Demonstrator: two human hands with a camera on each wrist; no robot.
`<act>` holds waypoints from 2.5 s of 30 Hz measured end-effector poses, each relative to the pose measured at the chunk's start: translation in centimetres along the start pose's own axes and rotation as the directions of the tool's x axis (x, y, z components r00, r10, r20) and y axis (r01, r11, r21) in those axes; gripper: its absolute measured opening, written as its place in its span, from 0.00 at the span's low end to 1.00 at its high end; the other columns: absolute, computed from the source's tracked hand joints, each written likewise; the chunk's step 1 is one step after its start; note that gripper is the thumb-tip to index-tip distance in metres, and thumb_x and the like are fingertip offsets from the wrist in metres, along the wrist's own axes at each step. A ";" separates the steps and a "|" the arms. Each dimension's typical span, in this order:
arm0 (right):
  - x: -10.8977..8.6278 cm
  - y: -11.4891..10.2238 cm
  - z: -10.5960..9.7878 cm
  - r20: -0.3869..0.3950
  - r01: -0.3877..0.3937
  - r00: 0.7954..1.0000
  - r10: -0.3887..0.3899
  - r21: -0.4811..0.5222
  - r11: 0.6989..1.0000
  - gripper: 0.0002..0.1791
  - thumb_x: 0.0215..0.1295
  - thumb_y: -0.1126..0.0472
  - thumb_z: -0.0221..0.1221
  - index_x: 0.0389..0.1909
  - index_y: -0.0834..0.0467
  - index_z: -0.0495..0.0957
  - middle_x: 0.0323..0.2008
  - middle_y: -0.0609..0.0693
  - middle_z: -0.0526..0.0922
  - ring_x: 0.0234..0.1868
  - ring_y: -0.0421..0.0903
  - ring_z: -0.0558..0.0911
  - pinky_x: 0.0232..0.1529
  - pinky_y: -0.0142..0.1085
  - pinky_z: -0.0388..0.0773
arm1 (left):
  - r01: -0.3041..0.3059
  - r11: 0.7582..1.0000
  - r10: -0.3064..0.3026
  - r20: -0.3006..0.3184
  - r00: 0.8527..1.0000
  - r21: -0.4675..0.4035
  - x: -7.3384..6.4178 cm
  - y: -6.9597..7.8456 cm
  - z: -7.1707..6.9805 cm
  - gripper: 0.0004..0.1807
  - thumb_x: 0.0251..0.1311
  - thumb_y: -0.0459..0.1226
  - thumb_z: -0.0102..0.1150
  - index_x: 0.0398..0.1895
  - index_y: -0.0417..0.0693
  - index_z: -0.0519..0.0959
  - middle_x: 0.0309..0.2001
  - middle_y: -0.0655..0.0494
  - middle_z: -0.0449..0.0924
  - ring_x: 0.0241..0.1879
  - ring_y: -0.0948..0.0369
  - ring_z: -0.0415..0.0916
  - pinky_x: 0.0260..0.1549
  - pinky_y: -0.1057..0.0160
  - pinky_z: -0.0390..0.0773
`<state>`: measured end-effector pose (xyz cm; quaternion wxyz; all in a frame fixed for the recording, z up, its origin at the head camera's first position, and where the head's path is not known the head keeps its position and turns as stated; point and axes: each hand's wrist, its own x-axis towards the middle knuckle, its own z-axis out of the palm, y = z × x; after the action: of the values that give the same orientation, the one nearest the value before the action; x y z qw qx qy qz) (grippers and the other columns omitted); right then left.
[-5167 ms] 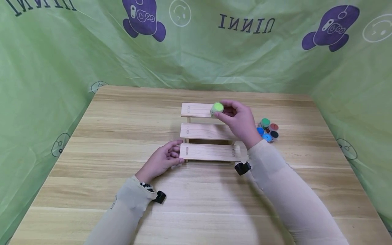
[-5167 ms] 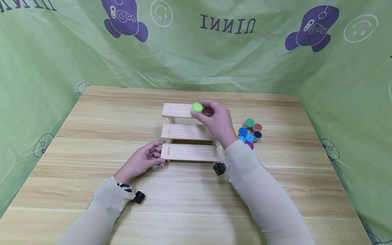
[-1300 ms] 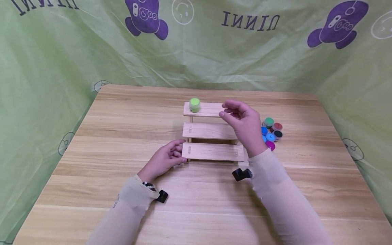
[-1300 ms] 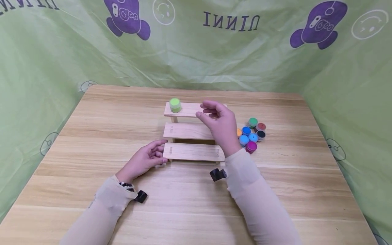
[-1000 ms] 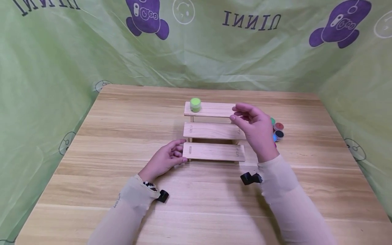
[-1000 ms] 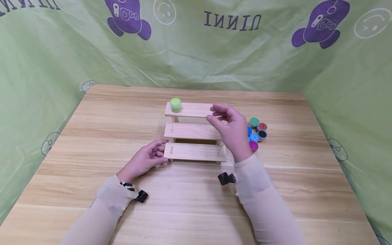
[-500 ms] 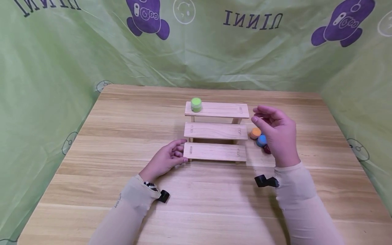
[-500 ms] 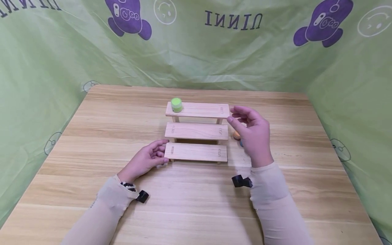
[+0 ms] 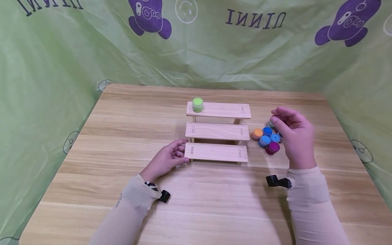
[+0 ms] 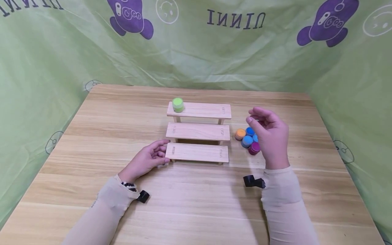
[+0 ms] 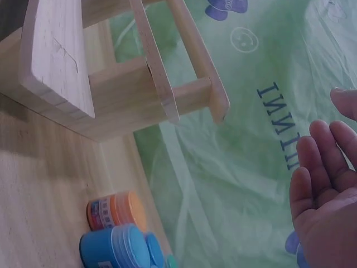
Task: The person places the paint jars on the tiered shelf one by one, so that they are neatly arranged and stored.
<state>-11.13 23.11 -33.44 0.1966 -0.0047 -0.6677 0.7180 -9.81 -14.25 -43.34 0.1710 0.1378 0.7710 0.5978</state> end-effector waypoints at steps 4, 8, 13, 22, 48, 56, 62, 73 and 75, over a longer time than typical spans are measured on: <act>0.2 0.1 -0.5 -0.022 0.012 1.000 -0.012 0.000 1.000 0.17 0.59 0.72 0.69 0.49 0.70 0.82 0.42 0.54 0.87 0.41 0.46 0.82 0.40 0.26 0.79 | 0.005 1.000 -0.005 -0.003 1.000 0.002 0.1 -0.1 0.0 0.37 0.59 0.29 0.70 0.71 0.39 0.66 0.49 0.43 0.78 0.43 0.56 0.77 0.40 0.67 0.82; 0.5 0.4 -1.1 -0.048 -0.005 0.999 0.004 -0.017 1.000 0.17 0.58 0.71 0.70 0.49 0.68 0.82 0.43 0.54 0.86 0.42 0.47 0.81 0.40 0.26 0.80 | 0.008 1.000 -0.008 -0.008 1.000 0.000 0.1 -0.3 0.0 0.37 0.58 0.28 0.70 0.71 0.41 0.66 0.49 0.45 0.79 0.43 0.55 0.78 0.40 0.67 0.82; 1.1 1.0 -2.2 -0.097 -0.046 0.994 0.044 -0.015 0.999 0.17 0.58 0.70 0.71 0.49 0.65 0.83 0.43 0.54 0.86 0.40 0.46 0.81 0.37 0.26 0.82 | 0.004 1.000 -0.004 -0.004 1.000 -0.011 0.2 -0.4 0.0 0.37 0.58 0.28 0.70 0.71 0.40 0.66 0.50 0.44 0.79 0.43 0.55 0.78 0.41 0.67 0.82; 2.2 2.9 -4.4 -0.179 -0.131 0.978 0.111 -0.101 0.986 0.20 0.55 0.65 0.74 0.50 0.61 0.84 0.44 0.51 0.86 0.45 0.44 0.81 0.42 0.23 0.79 | -0.004 1.000 0.004 -0.004 1.000 -0.002 0.2 -0.4 -0.1 0.38 0.58 0.27 0.70 0.71 0.39 0.65 0.50 0.44 0.79 0.43 0.56 0.78 0.41 0.67 0.82; 2.3 8.0 -10.2 -0.039 -0.370 0.928 0.371 -0.242 0.897 0.29 0.58 0.58 0.73 0.58 0.62 0.76 0.47 0.44 0.79 0.47 0.39 0.76 0.42 0.20 0.78 | 0.005 1.000 -0.005 -0.011 1.000 0.008 0.2 -0.3 0.0 0.38 0.57 0.28 0.70 0.72 0.41 0.66 0.49 0.46 0.78 0.43 0.57 0.78 0.40 0.66 0.82; 2.0 8.5 -10.8 0.011 -0.349 0.930 0.366 -0.281 0.894 0.29 0.59 0.60 0.72 0.60 0.62 0.75 0.48 0.43 0.79 0.47 0.37 0.78 0.45 0.19 0.77 | 0.012 1.000 -0.012 -0.005 1.000 0.007 0.3 -0.2 -0.1 0.38 0.58 0.28 0.70 0.71 0.40 0.66 0.49 0.44 0.79 0.43 0.55 0.77 0.40 0.67 0.82; 1.9 8.5 -10.8 0.023 -0.317 0.926 0.378 -0.497 0.807 0.30 0.62 0.52 0.69 0.62 0.57 0.75 0.49 0.38 0.78 0.49 0.35 0.76 0.45 0.17 0.75 | 0.012 1.000 -0.012 -0.003 1.000 0.010 0.2 -0.1 -0.1 0.38 0.58 0.28 0.70 0.71 0.39 0.66 0.49 0.44 0.79 0.43 0.56 0.77 0.40 0.68 0.81; 1.9 8.8 -10.7 0.000 -0.324 0.919 0.394 -0.570 0.755 0.33 0.61 0.46 0.69 0.63 0.57 0.74 0.46 0.39 0.77 0.46 0.38 0.74 0.40 0.21 0.74 | -0.002 1.000 0.002 -0.003 1.000 0.026 0.2 -0.2 -0.1 0.37 0.58 0.29 0.70 0.71 0.40 0.66 0.48 0.44 0.79 0.43 0.56 0.78 0.40 0.68 0.81; 2.0 8.7 -10.8 0.002 -0.324 0.916 0.401 -0.588 0.741 0.34 0.61 0.44 0.68 0.64 0.56 0.74 0.46 0.39 0.77 0.47 0.38 0.73 0.40 0.21 0.74 | -0.003 1.000 0.003 -0.003 1.000 0.027 0.3 -0.1 -0.1 0.37 0.58 0.29 0.70 0.71 0.40 0.66 0.48 0.44 0.79 0.43 0.56 0.78 0.40 0.68 0.81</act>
<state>-12.44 33.73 -42.51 -0.0011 -0.1479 -0.8503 0.5050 -10.08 -14.24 -43.45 0.1671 0.1405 0.7791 0.5876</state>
